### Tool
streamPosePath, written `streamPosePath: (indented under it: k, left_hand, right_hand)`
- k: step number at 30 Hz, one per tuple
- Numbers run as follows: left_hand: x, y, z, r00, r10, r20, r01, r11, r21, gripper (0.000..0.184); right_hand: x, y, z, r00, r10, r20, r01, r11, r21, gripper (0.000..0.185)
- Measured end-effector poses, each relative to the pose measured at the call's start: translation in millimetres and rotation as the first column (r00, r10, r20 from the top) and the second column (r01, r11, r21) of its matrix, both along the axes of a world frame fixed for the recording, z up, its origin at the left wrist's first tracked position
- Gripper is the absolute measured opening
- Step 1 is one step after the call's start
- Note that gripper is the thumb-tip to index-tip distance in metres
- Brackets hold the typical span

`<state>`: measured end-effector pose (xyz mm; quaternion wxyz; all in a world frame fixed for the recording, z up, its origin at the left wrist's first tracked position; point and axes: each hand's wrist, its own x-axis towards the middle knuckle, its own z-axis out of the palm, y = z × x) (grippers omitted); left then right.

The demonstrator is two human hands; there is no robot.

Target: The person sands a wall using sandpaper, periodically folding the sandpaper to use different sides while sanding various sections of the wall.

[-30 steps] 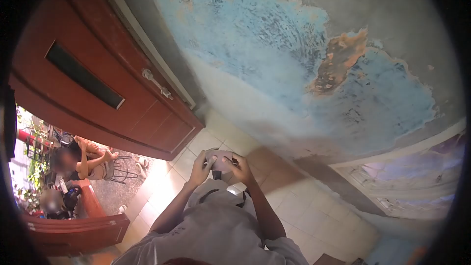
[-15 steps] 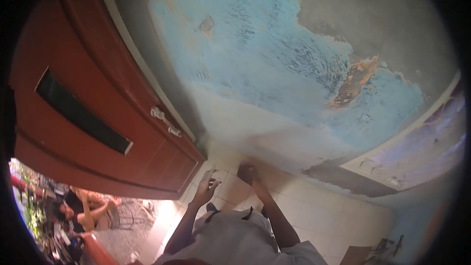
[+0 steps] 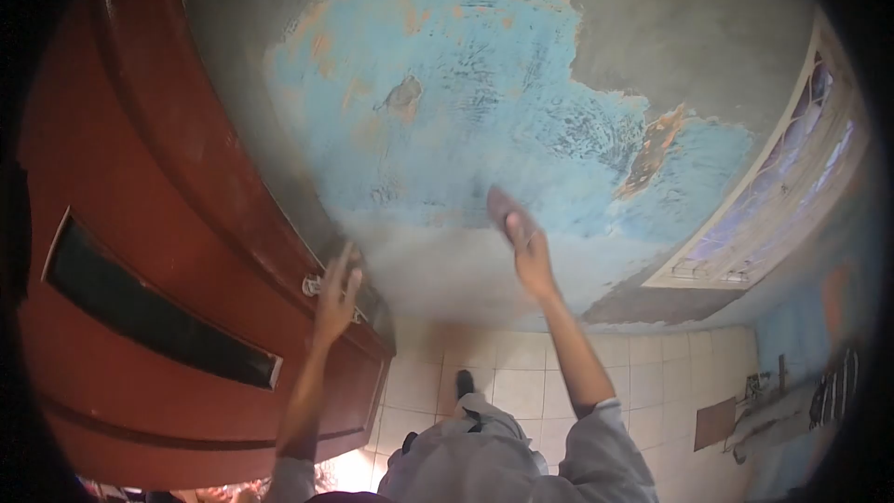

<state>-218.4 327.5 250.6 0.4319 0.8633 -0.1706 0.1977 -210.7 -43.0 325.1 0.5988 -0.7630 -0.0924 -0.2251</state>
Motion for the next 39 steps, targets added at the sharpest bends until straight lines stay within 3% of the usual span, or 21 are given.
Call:
streamPosePath:
  k: [4, 6, 9, 10, 14, 16, 17, 18, 19, 21, 22, 24, 25, 27, 28, 29, 31, 33, 35, 38, 39]
  left_hand:
    - [98.0, 2.9, 82.0, 0.99, -0.037, 0.136, 0.041, 0.999, -0.029, 0.052]
    - [150.0, 3.0, 104.2, 0.933, -0.006, 0.36, -0.011, 0.999, 0.046, 0.055]
    - [208.4, -0.7, 135.4, 0.889, 0.042, 0.456, -0.121, 0.982, 0.145, 0.062]
    - [218.8, -2.5, 143.4, 0.886, 0.041, 0.462, -0.122, 0.982, 0.146, 0.062]
    - [262.5, -8.7, 158.3, 0.815, 0.044, 0.578, -0.172, 0.971, 0.169, 0.072]
    - [281.2, -5.8, 145.9, 0.815, 0.044, 0.577, -0.164, 0.974, 0.157, 0.074]
    - [288.0, -2.7, 139.0, 0.821, 0.05, 0.569, -0.185, 0.966, 0.181, 0.074]
    - [290.5, -1.0, 133.7, 0.827, 0.058, 0.559, -0.206, 0.957, 0.204, 0.075]
    - [289.6, -1.1, 130.7, 0.826, 0.052, 0.561, -0.197, 0.959, 0.202, 0.075]
    - [287.6, 0.2, 130.3, 0.84, 0.116, 0.53, -0.293, 0.919, 0.264, 0.075]
    - [289.7, 0.7, 132.1, 0.842, 0.101, 0.53, -0.281, 0.921, 0.27, 0.075]
    - [287.9, -4.3, 128.4, 0.851, 0.133, 0.508, -0.274, 0.938, 0.215, 0.076]
    - [286.2, -6.3, 126.5, 0.856, 0.121, 0.502, -0.259, 0.942, 0.214, 0.076]
    - [288.3, -4.6, 128.7, 0.844, 0.143, 0.516, -0.283, 0.937, 0.203, 0.076]
    - [291.4, -4.2, 129.6, 0.843, 0.132, 0.521, -0.275, 0.939, 0.208, 0.076]
    - [291.3, -4.1, 127.4, 0.837, 0.127, 0.533, -0.265, 0.945, 0.191, 0.077]
    - [287.9, -5.3, 118.7, 0.836, 0.121, 0.535, -0.246, 0.955, 0.169, 0.077]
    - [285.1, -2.3, 117.2, 0.859, 0.132, 0.495, -0.25, 0.951, 0.18, 0.08]
    - [286.2, -4.7, 118.0, 0.852, 0.131, 0.507, -0.247, 0.954, 0.169, 0.081]
    - [290.4, -6.0, 113.1, 0.851, 0.138, 0.507, -0.25, 0.955, 0.16, 0.083]
    - [290.7, -6.7, 112.4, 0.851, 0.155, 0.502, -0.268, 0.95, 0.161, 0.085]
  right_hand:
    - [55.1, -2.0, 112.3, 0.928, 0.009, 0.372, 0.03, 0.995, -0.098, 0.052]
    - [83.8, -6.0, 155.6, 0.86, 0.03, 0.509, 0.163, 0.93, -0.33, 0.045]
    - [136.3, -0.7, 207.3, 0.787, 0.049, 0.614, 0.279, 0.86, -0.426, 0.042]
    - [153.8, 3.1, 227.9, 0.676, 0.077, 0.732, 0.425, 0.771, -0.474, 0.05]
    - [193.7, 18.1, 305.0, 0.364, 0.158, 0.918, 0.791, 0.468, -0.394, 0.077]
    - [220.6, 28.0, 325.2, 0.296, 0.096, 0.95, 0.808, 0.505, -0.303, 0.077]
    - [231.2, 35.2, 330.0, 0.23, 0.043, 0.972, 0.814, 0.54, -0.216, 0.077]
    - [240.6, 46.9, 321.3, 0.39, -0.01, 0.921, 0.769, 0.554, -0.32, 0.077]
    - [263.9, 53.3, 311.3, 0.332, 0.122, 0.935, 0.853, 0.386, -0.353, 0.075]
    - [275.3, 62.1, 317.5, 0.291, 0.396, 0.871, 0.842, 0.327, -0.43, 0.074]
    - [274.9, 59.5, 324.4, 0.297, 0.387, 0.873, 0.846, 0.318, -0.429, 0.074]
    - [267.8, 48.3, 334.6, 0.24, 0.077, 0.968, 0.91, 0.329, -0.252, 0.073]
    - [267.1, 51.9, 325.8, 0.247, 0.076, 0.966, 0.913, 0.315, -0.259, 0.073]
    - [266.9, 67.5, 307.0, 0.365, 0.352, 0.862, 0.868, 0.205, -0.451, 0.076]
    - [261.9, 58.8, 317.3, 0.391, 0.341, 0.855, 0.889, 0.102, -0.447, 0.079]
    - [252.9, 48.7, 322.1, 0.439, 0.186, 0.879, 0.864, 0.182, -0.47, 0.08]
    - [267.8, 54.1, 317.0, 0.239, -0.013, 0.971, 0.926, 0.302, -0.224, 0.078]
    - [271.0, 71.9, 299.5, 0.413, 0.192, 0.89, 0.865, 0.225, -0.449, 0.08]
    - [260.1, 73.9, 308.0, 0.417, 0.312, 0.854, 0.832, 0.247, -0.496, 0.076]
    - [266.3, 58.7, 319.3, 0.299, -0.053, 0.953, 0.936, 0.21, -0.282, 0.068]
    - [276.2, 78.8, 306.6, 0.232, -0.1, 0.968, 0.906, 0.385, -0.177, 0.07]
